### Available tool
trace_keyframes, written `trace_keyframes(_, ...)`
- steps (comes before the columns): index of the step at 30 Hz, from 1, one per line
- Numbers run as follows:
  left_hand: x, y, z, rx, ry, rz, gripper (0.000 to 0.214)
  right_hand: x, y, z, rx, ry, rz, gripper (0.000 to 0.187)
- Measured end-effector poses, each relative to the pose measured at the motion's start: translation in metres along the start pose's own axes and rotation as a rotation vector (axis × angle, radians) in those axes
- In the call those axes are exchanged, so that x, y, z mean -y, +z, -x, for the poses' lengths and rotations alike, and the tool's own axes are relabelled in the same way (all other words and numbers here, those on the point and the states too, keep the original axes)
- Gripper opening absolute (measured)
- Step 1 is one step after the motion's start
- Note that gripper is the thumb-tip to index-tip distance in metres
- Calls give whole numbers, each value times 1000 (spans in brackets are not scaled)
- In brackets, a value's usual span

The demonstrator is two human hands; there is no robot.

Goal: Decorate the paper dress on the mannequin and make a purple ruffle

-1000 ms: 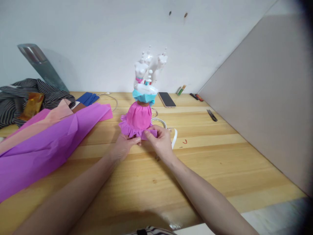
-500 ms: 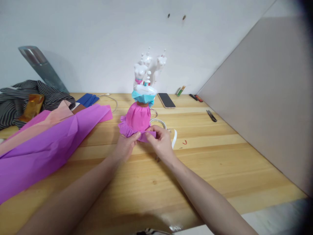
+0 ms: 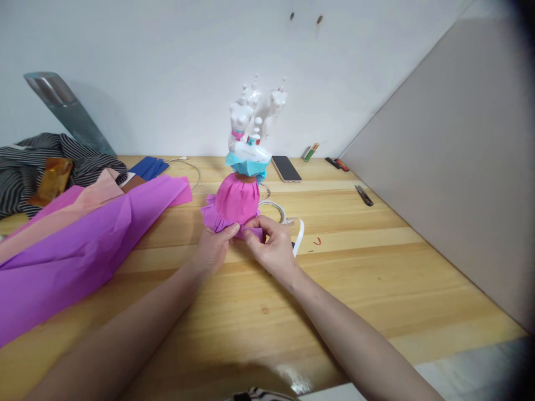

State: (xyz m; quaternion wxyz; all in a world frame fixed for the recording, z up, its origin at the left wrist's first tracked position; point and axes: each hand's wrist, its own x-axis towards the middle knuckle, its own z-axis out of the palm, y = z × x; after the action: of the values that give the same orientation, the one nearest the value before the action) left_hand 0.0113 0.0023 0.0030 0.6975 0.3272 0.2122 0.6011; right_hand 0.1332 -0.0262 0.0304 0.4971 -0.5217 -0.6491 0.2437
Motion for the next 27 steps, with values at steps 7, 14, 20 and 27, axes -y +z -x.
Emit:
trace_keyframes(7,4,-3,0,18,5,-1,45,1,1,0,18,-41,15,13)
trace_keyframes(14,5,-3,0,16,10,6,47,1,0,0,-1,-24,7,13)
trace_keyframes(20,3,-2,2,42,-19,9,49,0,2,1,-27,17,20,13)
trace_keyframes(27,4,-2,2,34,-27,-2,46,-3,4,0,-75,72,31,16)
